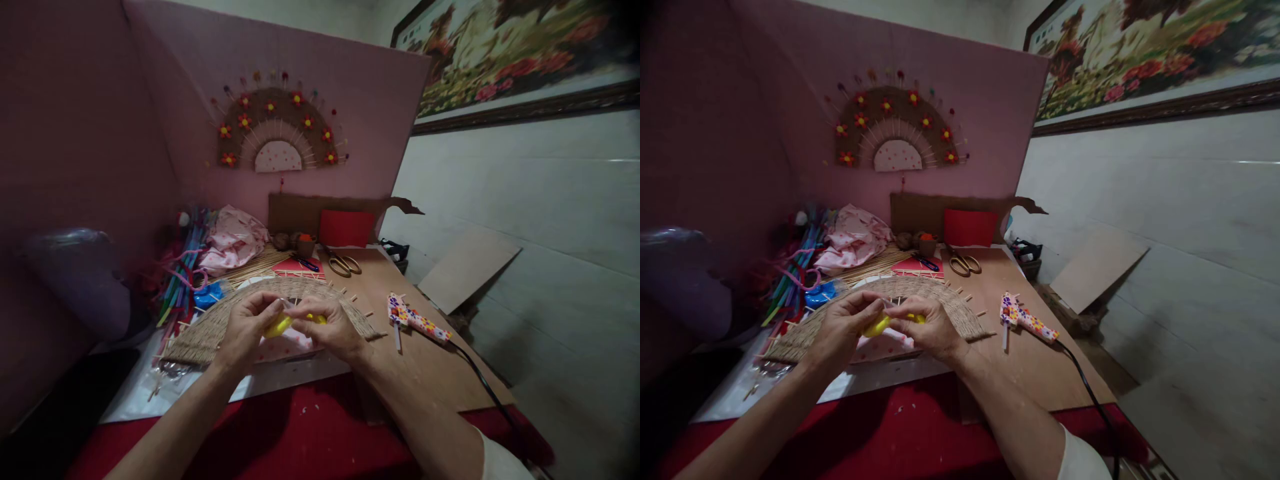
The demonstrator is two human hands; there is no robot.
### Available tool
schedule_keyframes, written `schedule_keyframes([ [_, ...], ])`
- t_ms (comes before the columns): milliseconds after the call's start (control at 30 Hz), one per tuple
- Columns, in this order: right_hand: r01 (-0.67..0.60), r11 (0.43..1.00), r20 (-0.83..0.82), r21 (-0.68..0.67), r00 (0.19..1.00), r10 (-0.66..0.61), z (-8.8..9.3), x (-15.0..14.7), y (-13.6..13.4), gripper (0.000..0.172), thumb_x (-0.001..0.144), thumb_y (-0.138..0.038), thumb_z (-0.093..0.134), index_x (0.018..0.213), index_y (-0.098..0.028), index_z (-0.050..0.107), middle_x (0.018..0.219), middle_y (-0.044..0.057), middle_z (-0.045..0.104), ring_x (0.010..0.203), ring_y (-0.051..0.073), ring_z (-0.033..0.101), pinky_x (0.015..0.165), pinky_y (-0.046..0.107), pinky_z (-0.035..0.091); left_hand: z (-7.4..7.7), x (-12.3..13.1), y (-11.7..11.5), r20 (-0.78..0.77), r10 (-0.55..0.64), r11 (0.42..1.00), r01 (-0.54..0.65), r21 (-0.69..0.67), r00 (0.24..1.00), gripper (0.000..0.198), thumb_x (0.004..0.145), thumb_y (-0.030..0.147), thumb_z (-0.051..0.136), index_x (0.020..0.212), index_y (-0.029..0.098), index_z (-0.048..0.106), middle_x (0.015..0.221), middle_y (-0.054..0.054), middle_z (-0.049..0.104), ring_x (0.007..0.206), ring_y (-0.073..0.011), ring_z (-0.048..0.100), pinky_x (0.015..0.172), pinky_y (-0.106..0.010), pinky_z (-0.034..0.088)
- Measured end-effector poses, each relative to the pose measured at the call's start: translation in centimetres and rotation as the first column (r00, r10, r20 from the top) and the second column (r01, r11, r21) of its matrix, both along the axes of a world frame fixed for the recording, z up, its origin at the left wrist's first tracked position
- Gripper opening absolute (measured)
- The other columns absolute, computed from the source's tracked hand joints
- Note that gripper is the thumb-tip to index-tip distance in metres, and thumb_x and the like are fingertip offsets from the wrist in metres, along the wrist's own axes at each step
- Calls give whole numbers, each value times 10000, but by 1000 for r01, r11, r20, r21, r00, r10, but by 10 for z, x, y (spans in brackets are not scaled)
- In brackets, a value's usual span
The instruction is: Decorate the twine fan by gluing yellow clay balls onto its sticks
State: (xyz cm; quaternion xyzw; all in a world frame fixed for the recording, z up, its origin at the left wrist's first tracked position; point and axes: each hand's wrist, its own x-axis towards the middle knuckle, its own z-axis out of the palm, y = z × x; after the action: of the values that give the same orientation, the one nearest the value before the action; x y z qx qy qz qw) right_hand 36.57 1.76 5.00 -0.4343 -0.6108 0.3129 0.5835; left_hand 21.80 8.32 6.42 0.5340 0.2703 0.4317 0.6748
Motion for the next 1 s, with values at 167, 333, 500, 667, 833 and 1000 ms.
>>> schedule_keyframes([
  [167,33,996,193,85,980,-49,-7,-2,2,200,705,-275,743,904,-251,753,702,-4,567,663,122,525,626,268,436,-3,2,-3,11,33,996,-32,-80,999,329,548,343,814,699,131,613,623,8,625,523,-98,578,466,-173,452],
  [333,109,993,-130,-42,985,-114,-9,-6,4,200,740,-358,702,845,-193,746,628,-9,572,463,88,504,379,207,394,-1,5,-7,-34,113,991,-116,-74,993,377,552,384,808,769,136,627,645,8,635,518,-131,601,428,-217,491],
  [500,147,980,-394,-132,900,-188,-6,-5,7,279,628,-269,769,845,-164,628,593,-54,571,393,76,495,333,186,399,-3,8,-6,1,175,981,-175,-88,984,429,507,355,838,810,109,660,639,-15,667,516,-111,604,448,-182,481],
  [667,142,973,-344,-180,918,-198,-2,0,7,267,646,-289,747,835,-143,629,513,-64,537,387,62,457,361,172,374,-3,6,-4,-45,67,986,-73,-147,997,420,500,359,847,786,111,663,641,-33,686,527,-135,622,468,-212,497],
  [833,94,974,-314,-204,936,-156,0,1,5,270,698,-393,706,761,-147,613,479,-63,505,360,52,382,324,167,276,-1,5,-5,-11,83,993,-84,-87,996,356,521,364,836,715,125,658,626,-13,681,518,-111,607,483,-196,490],
  [1000,164,967,-200,-193,959,-203,1,1,3,231,698,-365,706,702,-157,605,489,-55,508,382,59,398,347,175,281,1,4,-5,-69,68,995,-72,-69,995,374,487,360,846,715,122,668,621,-27,685,523,-135,618,487,-218,491],
])
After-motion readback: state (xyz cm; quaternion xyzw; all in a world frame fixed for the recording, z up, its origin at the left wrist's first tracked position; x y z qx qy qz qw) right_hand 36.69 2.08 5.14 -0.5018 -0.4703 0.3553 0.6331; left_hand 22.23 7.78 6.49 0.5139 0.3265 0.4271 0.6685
